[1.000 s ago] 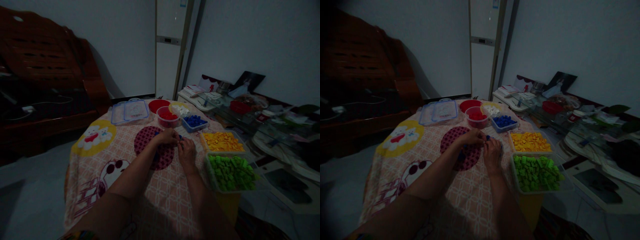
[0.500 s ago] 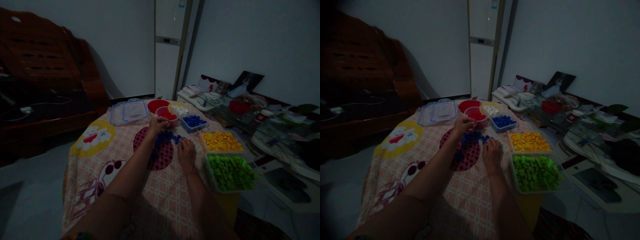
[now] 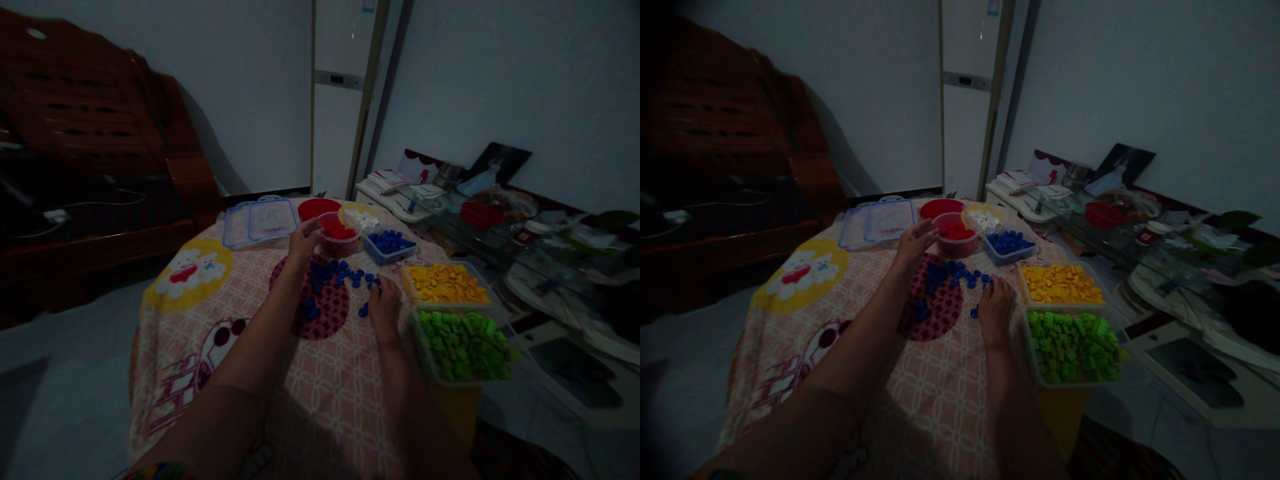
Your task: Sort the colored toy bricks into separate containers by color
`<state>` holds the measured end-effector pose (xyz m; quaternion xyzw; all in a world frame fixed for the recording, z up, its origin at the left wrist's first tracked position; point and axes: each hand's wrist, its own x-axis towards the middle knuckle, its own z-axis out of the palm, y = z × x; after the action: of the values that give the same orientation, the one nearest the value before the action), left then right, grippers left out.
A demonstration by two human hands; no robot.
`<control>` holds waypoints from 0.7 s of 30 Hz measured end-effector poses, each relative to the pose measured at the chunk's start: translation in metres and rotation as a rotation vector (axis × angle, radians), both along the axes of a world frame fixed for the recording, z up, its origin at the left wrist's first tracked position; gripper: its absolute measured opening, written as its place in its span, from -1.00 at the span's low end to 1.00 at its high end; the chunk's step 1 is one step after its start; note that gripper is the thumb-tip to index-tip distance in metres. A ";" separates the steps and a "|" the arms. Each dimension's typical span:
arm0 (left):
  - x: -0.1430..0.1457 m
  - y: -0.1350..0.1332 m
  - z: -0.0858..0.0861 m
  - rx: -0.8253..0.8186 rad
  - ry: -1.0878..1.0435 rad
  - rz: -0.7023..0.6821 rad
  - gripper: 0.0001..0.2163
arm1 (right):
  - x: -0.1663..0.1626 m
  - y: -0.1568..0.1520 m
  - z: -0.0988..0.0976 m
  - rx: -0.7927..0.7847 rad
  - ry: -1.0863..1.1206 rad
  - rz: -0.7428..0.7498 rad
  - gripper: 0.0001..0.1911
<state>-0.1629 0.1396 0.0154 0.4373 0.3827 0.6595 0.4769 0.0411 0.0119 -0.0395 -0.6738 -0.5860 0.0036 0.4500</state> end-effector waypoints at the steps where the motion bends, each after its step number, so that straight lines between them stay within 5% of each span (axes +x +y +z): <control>1: -0.004 0.000 0.001 -0.002 -0.001 0.012 -0.55 | 0.000 0.000 -0.001 -0.024 0.002 0.003 -0.62; 13: -0.011 -0.008 0.013 0.012 -0.020 0.005 -0.69 | -0.037 0.029 0.003 -0.145 -0.023 0.211 -0.58; 18: -0.012 -0.011 0.016 0.024 -0.016 -0.022 -0.73 | -0.041 0.042 0.010 -0.022 0.110 0.401 -0.59; 21: -0.015 -0.012 0.017 0.026 -0.020 -0.027 -0.74 | -0.025 0.035 0.011 0.055 0.212 0.330 -0.58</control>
<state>-0.1783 0.1277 0.0321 0.4420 0.3636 0.6621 0.4838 0.0166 0.0466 -0.0285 -0.5519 -0.6379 0.1323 0.5206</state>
